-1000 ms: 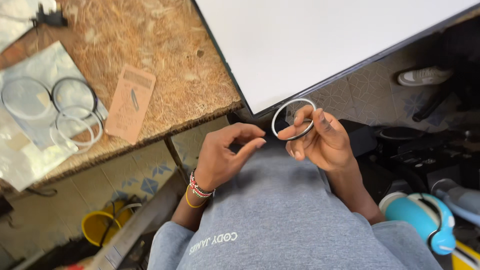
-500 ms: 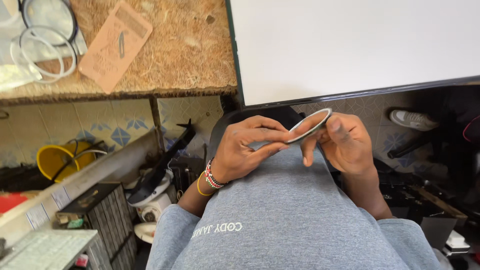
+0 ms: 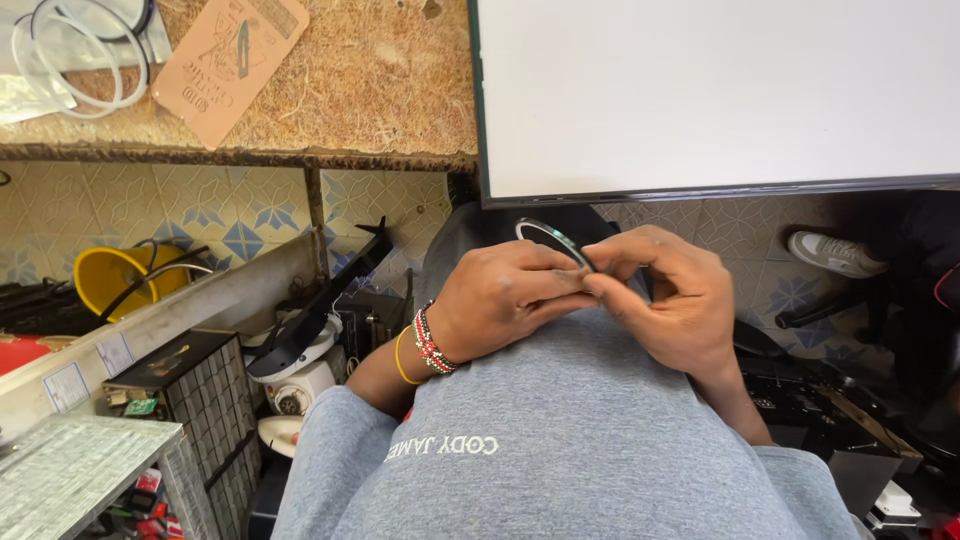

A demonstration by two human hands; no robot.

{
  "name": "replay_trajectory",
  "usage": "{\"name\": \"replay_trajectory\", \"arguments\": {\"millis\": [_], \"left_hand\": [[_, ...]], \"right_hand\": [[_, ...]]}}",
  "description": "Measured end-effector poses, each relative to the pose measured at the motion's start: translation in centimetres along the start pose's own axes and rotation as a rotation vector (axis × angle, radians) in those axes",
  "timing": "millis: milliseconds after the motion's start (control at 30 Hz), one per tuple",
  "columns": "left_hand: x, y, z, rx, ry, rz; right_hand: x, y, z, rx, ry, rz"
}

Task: The person picks up a circular seal ring and places it into the edge of a white rectangular panel. They press the ring into the seam along the edge, then repeat the process with another ring on a different section of the panel edge.

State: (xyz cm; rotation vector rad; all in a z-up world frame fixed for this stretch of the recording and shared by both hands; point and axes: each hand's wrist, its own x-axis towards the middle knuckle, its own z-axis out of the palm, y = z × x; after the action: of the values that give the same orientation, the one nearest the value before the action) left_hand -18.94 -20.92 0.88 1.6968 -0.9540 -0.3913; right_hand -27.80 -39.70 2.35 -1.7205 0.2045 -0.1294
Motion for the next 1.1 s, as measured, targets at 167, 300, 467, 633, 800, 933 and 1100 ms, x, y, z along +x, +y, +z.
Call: {"name": "replay_trajectory", "arguments": {"millis": [167,300,467,633,800,933,1100], "left_hand": [[0.7,2.2,-2.3,-0.164,0.107,-0.112],[0.5,0.8,-3.8,-0.149,0.373,-0.216],[0.0,0.2,-3.1,-0.441,0.236,-0.377],[-0.7,0.2,-2.7,-0.729,0.172,-0.441],[-1.1,0.1,-3.0,-0.805,0.130,-0.486],[-0.8,0.8,-3.7,-0.783,0.028,-0.582],[-0.8,1.0,-3.7,-0.749,-0.007,-0.613]], "right_hand": [[-0.6,0.5,0.0,0.069,0.103,0.010],[-1.4,1.7,-0.2,0.176,0.168,0.050],[-1.0,1.6,0.2,0.221,0.189,0.095],[-0.5,2.0,0.4,0.241,0.198,0.106],[-0.5,2.7,0.5,0.304,0.236,0.099],[0.0,0.2,1.0,0.232,0.267,0.296],[0.0,0.4,1.2,0.308,0.292,0.296]]}}
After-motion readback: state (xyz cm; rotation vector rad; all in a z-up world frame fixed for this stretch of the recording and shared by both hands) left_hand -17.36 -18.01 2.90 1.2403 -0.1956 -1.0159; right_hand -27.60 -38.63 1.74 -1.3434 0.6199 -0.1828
